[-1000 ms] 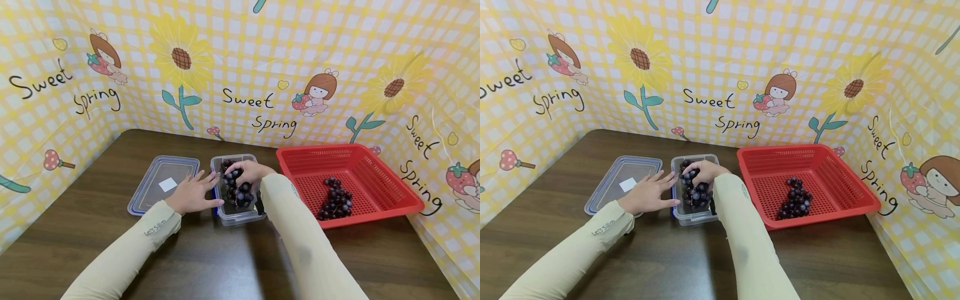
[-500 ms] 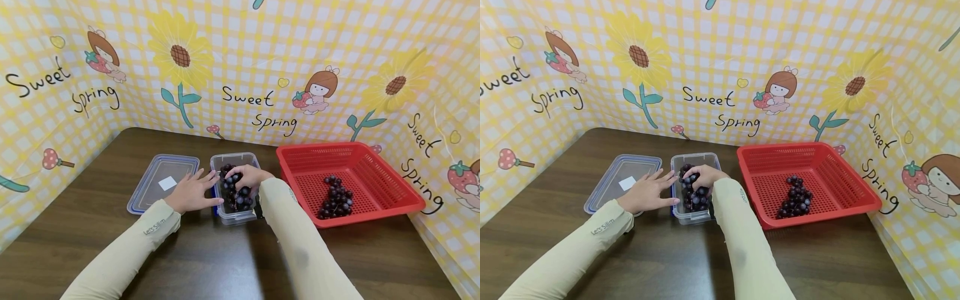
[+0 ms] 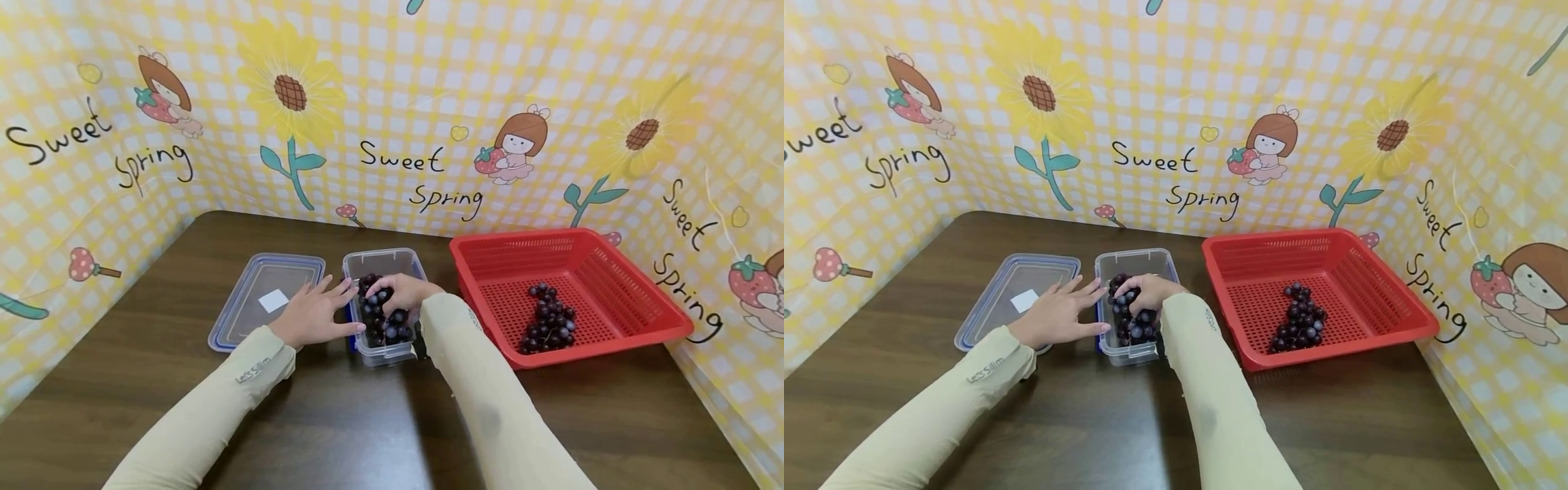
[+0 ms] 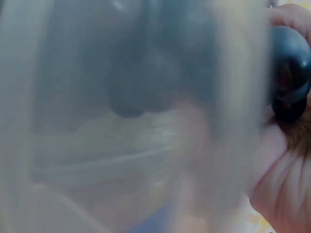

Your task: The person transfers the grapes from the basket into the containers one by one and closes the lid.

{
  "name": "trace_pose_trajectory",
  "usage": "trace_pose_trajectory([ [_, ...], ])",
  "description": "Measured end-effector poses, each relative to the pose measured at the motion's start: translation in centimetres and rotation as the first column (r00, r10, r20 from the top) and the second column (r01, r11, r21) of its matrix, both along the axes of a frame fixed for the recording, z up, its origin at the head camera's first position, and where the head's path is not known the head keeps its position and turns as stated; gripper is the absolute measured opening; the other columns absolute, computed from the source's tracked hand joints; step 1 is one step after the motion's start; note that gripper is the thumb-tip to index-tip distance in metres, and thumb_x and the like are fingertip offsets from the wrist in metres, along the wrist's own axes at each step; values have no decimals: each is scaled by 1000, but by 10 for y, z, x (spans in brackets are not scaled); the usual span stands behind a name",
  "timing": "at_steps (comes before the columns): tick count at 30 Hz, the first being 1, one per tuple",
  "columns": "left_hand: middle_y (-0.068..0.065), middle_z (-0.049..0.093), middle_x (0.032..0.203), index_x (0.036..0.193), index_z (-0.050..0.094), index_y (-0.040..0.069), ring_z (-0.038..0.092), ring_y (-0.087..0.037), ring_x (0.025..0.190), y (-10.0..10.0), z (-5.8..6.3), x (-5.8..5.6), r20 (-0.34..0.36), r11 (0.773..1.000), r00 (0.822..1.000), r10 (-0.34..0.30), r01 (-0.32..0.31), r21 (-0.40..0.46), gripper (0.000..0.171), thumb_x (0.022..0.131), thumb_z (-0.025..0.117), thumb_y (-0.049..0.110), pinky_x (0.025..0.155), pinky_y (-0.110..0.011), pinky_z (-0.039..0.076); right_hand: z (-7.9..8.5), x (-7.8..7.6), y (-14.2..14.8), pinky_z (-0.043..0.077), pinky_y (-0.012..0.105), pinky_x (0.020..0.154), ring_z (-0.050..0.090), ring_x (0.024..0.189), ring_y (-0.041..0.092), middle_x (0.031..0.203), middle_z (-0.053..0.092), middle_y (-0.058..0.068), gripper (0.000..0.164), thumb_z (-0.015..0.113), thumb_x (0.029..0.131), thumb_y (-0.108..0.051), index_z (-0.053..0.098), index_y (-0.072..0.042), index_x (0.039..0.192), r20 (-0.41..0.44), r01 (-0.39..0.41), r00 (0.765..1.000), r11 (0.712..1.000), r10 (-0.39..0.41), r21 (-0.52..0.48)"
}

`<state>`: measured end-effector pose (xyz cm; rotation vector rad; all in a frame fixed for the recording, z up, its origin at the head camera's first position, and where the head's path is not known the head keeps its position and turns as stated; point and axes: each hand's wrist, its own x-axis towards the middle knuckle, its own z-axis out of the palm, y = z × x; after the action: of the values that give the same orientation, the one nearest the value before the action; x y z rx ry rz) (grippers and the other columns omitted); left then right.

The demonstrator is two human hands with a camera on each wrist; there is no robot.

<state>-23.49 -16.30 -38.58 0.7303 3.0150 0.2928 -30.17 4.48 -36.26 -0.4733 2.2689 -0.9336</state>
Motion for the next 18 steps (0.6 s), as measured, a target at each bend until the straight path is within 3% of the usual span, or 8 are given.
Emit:
trace_pose_trajectory([
  [18,-11,32,152,146,40,10,22,-44,139,-1,-3,-1,-5,1000,1000,3,-2,26,80,88,48,65,107,-65,17,-9,1,-4,56,48,68,51,104,29,139,42,9,46,63,86,2,61,-18,127,-3,-36,999,999,36,-12],
])
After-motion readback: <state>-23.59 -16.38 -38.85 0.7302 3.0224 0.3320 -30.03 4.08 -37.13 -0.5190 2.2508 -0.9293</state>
